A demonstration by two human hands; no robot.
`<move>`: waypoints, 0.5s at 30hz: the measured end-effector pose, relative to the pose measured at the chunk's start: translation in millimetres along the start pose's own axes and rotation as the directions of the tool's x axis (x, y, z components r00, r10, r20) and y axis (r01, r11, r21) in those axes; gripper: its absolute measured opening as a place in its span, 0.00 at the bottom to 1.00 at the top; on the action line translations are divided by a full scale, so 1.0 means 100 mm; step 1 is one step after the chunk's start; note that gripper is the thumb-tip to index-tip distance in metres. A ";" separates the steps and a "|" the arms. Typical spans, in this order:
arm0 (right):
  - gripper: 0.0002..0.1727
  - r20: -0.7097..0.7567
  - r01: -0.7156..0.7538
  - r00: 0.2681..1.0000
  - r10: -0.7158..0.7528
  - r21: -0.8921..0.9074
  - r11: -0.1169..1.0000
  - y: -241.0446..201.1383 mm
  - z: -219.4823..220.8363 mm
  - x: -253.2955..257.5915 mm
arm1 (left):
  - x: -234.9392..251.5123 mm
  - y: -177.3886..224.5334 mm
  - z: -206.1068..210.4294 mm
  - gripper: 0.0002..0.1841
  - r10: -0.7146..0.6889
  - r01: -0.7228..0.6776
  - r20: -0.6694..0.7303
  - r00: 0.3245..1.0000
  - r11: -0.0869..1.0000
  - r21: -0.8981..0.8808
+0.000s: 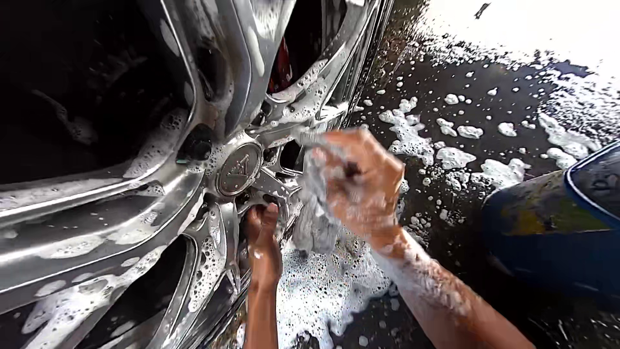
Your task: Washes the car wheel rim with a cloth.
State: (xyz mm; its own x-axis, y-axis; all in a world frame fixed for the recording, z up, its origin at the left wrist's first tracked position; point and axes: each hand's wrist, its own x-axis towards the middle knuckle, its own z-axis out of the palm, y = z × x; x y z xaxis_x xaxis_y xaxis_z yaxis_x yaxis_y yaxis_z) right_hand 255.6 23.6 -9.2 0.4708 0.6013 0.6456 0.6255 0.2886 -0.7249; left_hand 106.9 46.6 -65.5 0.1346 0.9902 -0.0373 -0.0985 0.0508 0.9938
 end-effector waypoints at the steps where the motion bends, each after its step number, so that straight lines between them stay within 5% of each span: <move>1: 0.10 -0.031 0.024 0.999 -0.026 -0.057 0.998 -0.01 0.00 0.20 | -0.02 0.00 0.03 0.30 -0.002 0.002 0.010 1.000 1.000 0.022; 4: 0.06 -0.090 0.048 0.993 -0.071 -0.243 0.969 0.07 0.18 0.56 | -0.10 -0.06 0.09 0.39 0.003 -0.002 -0.020 1.000 0.999 0.035; 7: 0.05 0.147 0.057 0.989 -0.024 -0.223 0.973 0.00 0.11 0.51 | -0.10 -0.08 0.11 0.41 -0.008 0.010 -0.046 0.999 0.998 0.054; 10: 0.18 0.402 0.085 0.915 0.037 -0.280 0.956 0.00 -0.16 0.48 | -0.11 -0.09 0.06 0.44 0.002 -0.002 0.000 1.000 0.952 0.305; 13: 0.26 0.527 0.191 0.843 0.105 -0.476 0.858 0.06 -0.33 0.59 | -0.34 0.10 0.00 0.36 0.147 -0.169 0.094 0.985 0.670 0.723; 15: 0.29 0.514 0.260 0.855 0.064 -0.534 0.804 0.10 -0.33 0.62 | -0.46 0.35 0.02 0.20 0.397 -0.373 0.175 0.901 0.504 0.779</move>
State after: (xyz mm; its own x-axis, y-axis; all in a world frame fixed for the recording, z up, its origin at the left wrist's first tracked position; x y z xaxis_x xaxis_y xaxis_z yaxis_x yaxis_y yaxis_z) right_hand 311.7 38.9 30.9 0.1234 0.9158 0.3822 0.9580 -0.0094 -0.2867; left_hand 99.1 2.4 -29.2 0.2545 0.8895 0.3795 0.6681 -0.4454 0.5960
